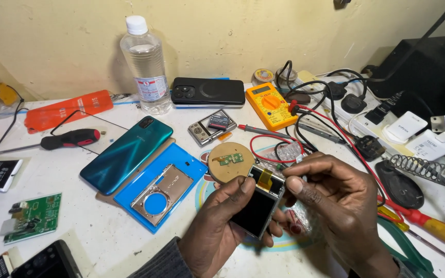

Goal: Reassembling the internal components of a small digital camera, including the lens assembly and circuit board.

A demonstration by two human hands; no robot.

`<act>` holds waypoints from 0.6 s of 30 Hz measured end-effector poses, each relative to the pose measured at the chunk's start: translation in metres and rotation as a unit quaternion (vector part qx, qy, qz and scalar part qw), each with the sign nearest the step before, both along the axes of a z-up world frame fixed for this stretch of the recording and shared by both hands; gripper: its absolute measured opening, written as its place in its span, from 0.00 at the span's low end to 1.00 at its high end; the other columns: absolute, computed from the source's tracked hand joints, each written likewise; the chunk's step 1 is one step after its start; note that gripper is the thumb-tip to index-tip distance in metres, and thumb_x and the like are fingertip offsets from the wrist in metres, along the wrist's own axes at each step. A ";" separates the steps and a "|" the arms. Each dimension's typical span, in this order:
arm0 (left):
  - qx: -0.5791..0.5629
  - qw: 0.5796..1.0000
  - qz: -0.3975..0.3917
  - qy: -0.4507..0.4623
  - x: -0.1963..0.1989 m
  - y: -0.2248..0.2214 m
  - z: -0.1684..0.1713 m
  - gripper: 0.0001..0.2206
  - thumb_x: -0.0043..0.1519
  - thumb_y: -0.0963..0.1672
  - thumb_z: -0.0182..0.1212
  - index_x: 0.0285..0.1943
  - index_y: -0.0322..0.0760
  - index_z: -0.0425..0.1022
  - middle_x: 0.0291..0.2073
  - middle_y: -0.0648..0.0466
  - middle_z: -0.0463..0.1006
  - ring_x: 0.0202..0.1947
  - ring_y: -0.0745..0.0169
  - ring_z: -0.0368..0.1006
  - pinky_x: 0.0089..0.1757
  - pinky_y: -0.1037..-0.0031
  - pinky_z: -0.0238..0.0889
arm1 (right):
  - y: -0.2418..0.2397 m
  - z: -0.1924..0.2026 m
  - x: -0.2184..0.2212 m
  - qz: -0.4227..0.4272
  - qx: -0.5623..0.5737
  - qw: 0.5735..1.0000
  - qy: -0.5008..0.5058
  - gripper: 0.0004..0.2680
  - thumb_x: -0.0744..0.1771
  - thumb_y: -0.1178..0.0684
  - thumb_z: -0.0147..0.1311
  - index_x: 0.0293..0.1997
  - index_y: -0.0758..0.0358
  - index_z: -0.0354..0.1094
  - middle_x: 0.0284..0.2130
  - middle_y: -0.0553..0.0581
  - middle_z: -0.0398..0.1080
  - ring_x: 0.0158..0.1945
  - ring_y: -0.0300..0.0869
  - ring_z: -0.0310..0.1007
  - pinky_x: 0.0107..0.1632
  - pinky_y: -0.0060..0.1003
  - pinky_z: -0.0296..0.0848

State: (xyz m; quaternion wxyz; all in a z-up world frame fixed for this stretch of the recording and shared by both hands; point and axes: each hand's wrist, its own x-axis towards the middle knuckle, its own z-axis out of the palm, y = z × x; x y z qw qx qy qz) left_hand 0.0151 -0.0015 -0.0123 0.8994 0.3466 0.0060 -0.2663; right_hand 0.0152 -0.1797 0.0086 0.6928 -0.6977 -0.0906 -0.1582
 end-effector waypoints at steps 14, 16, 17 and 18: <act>0.401 0.869 0.153 -0.247 -0.008 0.010 0.012 0.29 0.43 0.46 0.76 0.54 0.46 0.67 0.44 0.52 0.78 0.45 0.64 0.78 0.45 0.74 0.77 | -0.001 0.000 0.001 0.041 0.013 0.999 0.030 0.06 0.61 0.64 0.62 0.36 0.78 0.77 0.31 0.65 0.75 0.27 0.46 0.77 0.27 0.34 0.80; 0.428 0.847 0.172 -0.265 -0.011 0.010 0.011 0.27 0.44 0.47 0.75 0.51 0.47 0.67 0.43 0.54 0.78 0.45 0.63 0.78 0.45 0.72 0.75 | -0.003 -0.002 0.003 0.059 0.026 0.998 0.021 0.06 0.61 0.63 0.62 0.36 0.78 0.77 0.32 0.65 0.75 0.26 0.46 0.77 0.30 0.34 0.79; 0.448 0.823 0.192 -0.293 -0.012 0.011 0.009 0.26 0.45 0.48 0.75 0.51 0.47 0.68 0.44 0.55 0.81 0.46 0.63 0.80 0.46 0.73 0.76 | -0.004 -0.003 0.003 0.067 0.029 0.997 0.019 0.06 0.61 0.63 0.62 0.36 0.77 0.77 0.31 0.64 0.75 0.28 0.45 0.77 0.31 0.33 0.78; 0.466 0.797 0.211 -0.321 -0.013 0.011 0.008 0.25 0.46 0.49 0.75 0.51 0.46 0.69 0.44 0.55 0.83 0.46 0.63 0.82 0.47 0.74 0.77 | -0.005 -0.004 0.004 0.075 0.032 0.997 0.016 0.06 0.61 0.62 0.62 0.36 0.77 0.77 0.31 0.64 0.76 0.30 0.45 0.77 0.33 0.32 0.78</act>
